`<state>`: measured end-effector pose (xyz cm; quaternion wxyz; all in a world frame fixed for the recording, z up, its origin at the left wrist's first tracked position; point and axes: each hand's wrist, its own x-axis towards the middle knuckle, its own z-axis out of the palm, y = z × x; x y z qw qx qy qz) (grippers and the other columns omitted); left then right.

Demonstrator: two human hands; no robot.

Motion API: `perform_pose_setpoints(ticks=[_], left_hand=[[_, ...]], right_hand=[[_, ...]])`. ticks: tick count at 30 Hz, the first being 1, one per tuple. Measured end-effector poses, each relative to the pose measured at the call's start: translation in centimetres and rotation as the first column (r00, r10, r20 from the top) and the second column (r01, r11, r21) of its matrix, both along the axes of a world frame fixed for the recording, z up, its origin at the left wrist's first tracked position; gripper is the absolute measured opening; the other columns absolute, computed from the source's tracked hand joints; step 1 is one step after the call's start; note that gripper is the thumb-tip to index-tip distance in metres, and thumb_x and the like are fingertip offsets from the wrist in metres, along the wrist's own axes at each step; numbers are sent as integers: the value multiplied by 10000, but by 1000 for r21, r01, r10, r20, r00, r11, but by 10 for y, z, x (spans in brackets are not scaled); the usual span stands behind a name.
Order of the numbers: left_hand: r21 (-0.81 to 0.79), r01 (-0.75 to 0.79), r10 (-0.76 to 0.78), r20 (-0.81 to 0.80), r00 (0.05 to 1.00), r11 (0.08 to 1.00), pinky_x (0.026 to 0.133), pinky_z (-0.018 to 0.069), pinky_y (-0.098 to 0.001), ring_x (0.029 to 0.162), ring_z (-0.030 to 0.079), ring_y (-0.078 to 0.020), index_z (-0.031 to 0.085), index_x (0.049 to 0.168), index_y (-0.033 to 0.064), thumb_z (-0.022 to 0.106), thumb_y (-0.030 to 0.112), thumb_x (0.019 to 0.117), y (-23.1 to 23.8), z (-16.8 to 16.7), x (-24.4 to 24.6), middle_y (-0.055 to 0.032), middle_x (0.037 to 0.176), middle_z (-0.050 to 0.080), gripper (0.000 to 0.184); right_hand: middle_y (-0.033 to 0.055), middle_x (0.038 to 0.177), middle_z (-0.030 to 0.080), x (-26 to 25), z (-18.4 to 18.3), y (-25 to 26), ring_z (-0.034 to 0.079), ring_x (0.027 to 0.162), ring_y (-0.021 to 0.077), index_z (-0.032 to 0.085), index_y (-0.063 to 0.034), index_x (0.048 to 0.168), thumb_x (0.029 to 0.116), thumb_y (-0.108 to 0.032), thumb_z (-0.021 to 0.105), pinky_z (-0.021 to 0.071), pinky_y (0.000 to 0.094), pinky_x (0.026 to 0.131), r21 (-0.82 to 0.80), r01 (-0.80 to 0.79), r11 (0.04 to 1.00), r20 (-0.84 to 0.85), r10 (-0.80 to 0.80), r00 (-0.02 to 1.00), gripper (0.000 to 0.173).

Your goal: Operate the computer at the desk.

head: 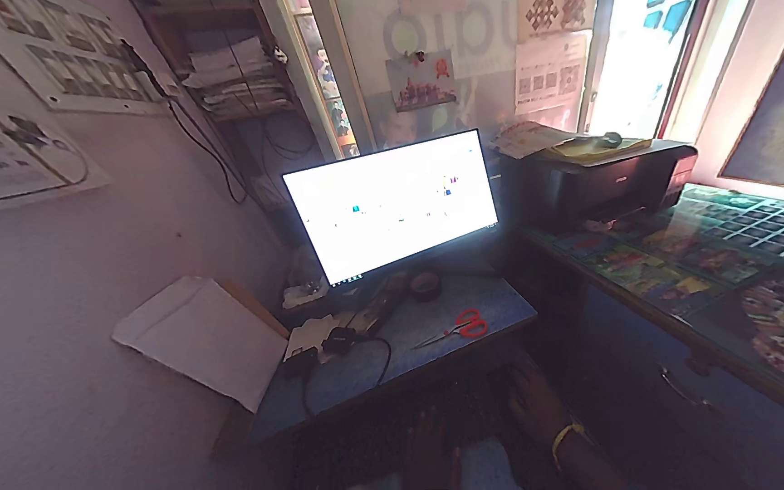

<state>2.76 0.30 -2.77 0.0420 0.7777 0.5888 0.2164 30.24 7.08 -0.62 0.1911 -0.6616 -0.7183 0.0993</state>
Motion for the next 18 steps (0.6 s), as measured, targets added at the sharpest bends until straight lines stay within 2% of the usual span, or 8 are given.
perform_pose_setpoints(ticks=[12,18], left_hand=[[8,5,-5,-3,1000,1000,1241,248,-545,1499,379,-344,681,1248,-20,483,431,1033,0,0,-1,-158,1574,465,537],[20,21,-22,35,999,1000,1230,273,-541,1482,403,-360,708,1120,-35,516,406,1025,0,1,-1,-177,1566,470,490]], right_hand=[[132,1555,477,-1,5,0,442,1450,298,537,-144,1488,986,-337,567,379,445,1191,-30,6,1000,-20,-7,1000,539],[108,1561,479,-1,4,-1,444,1451,279,547,-133,1477,991,-350,543,381,432,1189,-4,2,1000,-27,-2,1000,532]])
